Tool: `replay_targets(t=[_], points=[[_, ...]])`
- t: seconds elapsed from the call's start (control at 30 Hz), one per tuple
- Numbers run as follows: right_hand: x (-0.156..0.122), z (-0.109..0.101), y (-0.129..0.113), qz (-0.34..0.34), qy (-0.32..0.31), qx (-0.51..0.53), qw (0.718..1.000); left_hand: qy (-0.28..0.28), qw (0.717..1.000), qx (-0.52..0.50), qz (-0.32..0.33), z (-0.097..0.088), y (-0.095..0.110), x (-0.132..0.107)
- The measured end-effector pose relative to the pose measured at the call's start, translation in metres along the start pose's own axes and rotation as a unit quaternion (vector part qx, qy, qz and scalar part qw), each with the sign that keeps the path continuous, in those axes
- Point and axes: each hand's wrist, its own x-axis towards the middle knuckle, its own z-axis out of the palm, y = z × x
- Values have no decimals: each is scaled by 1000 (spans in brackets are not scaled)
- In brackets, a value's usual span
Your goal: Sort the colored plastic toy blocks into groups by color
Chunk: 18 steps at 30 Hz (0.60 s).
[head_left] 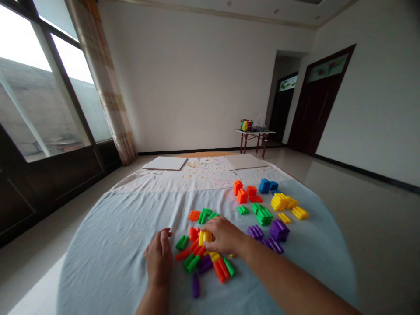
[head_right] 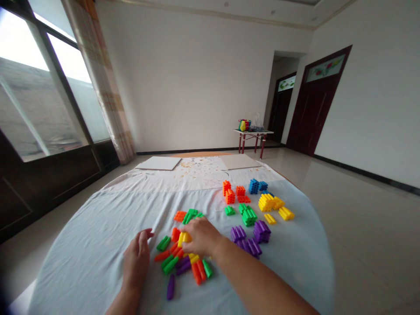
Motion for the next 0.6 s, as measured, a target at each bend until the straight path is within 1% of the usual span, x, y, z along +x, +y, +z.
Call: replay_targets(t=[0.1,0.27,0.43,0.6], points=[[-11,7,-3,-2,5,-25,1000,0,999,31,9,0,2,0],[-14,16,-6,-11,13,-40,999,2,997,75,17,0,5,0],[-18,21,-5,-31,20,-41,999,-25,992,124,14,-1,6,1],[-17,26,-7,-47,21,-94,994,-52,984,171,16,-2,5,6]])
